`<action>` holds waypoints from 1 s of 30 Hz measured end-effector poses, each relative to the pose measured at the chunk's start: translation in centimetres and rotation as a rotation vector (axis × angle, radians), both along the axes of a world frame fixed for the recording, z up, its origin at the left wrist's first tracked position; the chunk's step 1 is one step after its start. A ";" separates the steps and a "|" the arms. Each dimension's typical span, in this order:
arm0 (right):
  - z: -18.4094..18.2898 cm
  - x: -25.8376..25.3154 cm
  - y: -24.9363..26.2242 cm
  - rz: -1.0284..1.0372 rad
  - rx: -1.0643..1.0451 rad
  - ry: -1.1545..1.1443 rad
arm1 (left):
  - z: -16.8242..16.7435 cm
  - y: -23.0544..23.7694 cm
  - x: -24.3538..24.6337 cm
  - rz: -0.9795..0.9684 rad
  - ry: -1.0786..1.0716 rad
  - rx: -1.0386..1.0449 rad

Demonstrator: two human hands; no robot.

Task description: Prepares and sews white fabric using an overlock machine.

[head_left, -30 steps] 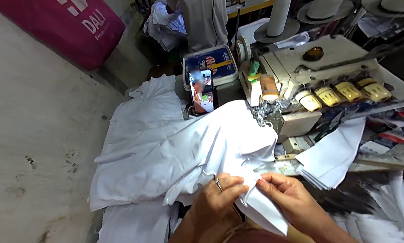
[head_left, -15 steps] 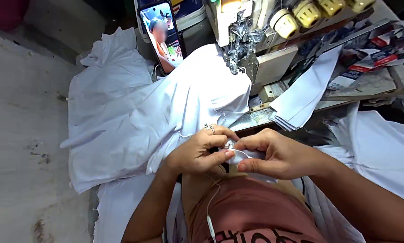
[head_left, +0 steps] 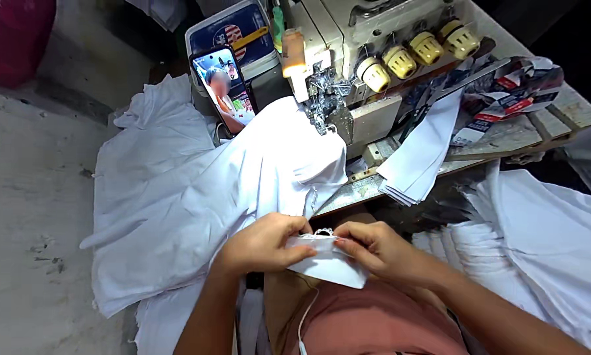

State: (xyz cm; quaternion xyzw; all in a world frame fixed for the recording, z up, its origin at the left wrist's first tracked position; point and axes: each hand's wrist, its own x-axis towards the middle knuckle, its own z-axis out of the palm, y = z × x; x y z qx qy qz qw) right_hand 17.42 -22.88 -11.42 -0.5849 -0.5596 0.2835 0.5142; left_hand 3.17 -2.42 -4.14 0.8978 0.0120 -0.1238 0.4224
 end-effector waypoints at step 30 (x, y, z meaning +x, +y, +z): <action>-0.3 1.6 8.0 -0.676 0.270 0.244 | 0.3 3.5 10.8 0.535 -0.346 0.418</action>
